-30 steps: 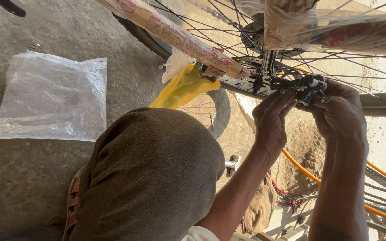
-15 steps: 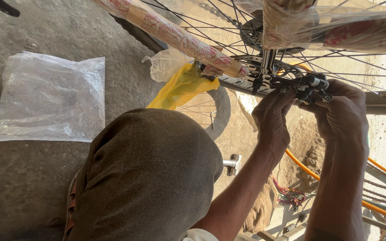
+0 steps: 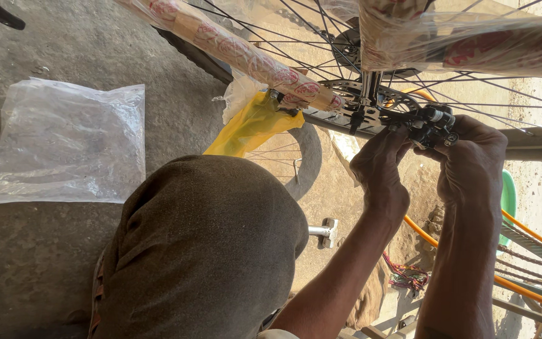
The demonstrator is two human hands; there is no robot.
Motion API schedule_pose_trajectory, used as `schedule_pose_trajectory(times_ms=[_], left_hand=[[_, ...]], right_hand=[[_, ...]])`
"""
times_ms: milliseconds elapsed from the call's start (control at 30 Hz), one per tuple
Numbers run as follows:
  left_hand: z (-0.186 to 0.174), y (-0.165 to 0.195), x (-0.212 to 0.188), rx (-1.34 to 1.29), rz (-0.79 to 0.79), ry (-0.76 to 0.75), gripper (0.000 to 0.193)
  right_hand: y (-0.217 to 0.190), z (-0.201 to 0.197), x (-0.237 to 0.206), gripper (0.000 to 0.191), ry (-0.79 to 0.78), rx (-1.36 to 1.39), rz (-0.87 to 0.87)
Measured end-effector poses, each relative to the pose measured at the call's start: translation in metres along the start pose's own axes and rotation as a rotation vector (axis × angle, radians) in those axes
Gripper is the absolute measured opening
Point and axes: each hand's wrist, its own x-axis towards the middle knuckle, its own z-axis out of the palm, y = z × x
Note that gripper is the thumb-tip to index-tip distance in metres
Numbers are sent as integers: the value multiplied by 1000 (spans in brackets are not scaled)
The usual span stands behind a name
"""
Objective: The person sits on the ground beside a bicycle and works on the rear wheel hub and derailleur, using a hex key to loosen bolts, removing and handling small nuts and washers by hand, and threading them back onto the derailleur mounting point.
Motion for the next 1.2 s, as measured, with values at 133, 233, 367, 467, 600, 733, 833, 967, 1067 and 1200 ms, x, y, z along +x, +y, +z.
schedule_pose_trajectory(times_ms=[133, 233, 367, 467, 600, 733, 833, 967, 1067, 1200], left_hand=[[3, 2, -2, 18, -3, -18, 20], [3, 3, -3, 17, -6, -29, 19], [-3, 1, 0, 37, -10, -73, 17], [-11, -3, 7, 50, -38, -103, 14], [-19, -7, 13, 66, -65, -146, 14], [-23, -6, 14, 69, -81, -195, 18], [-26, -2, 16, 78, -78, -237, 21], [-30, 2, 19, 49, -103, -273, 21], [-33, 5, 23, 70, -97, -292, 20], [-35, 8, 31, 146, -140, -264, 19]], right_hand=[[1, -5, 3, 22, -44, 12, -13], [-1, -5, 5, 23, -48, 17, 1], [-4, -5, 4, 20, -15, 59, -3], [-6, -7, 3, 18, 8, 58, 37], [-9, -14, 3, 17, -36, 12, 63], [-7, -19, 6, 24, -56, 46, 89], [-2, -19, 7, 23, -53, 72, 85], [3, -18, 2, 22, -57, 112, 40], [2, -17, 0, 22, -58, 131, 67], [0, -15, 3, 25, -52, 91, 121]])
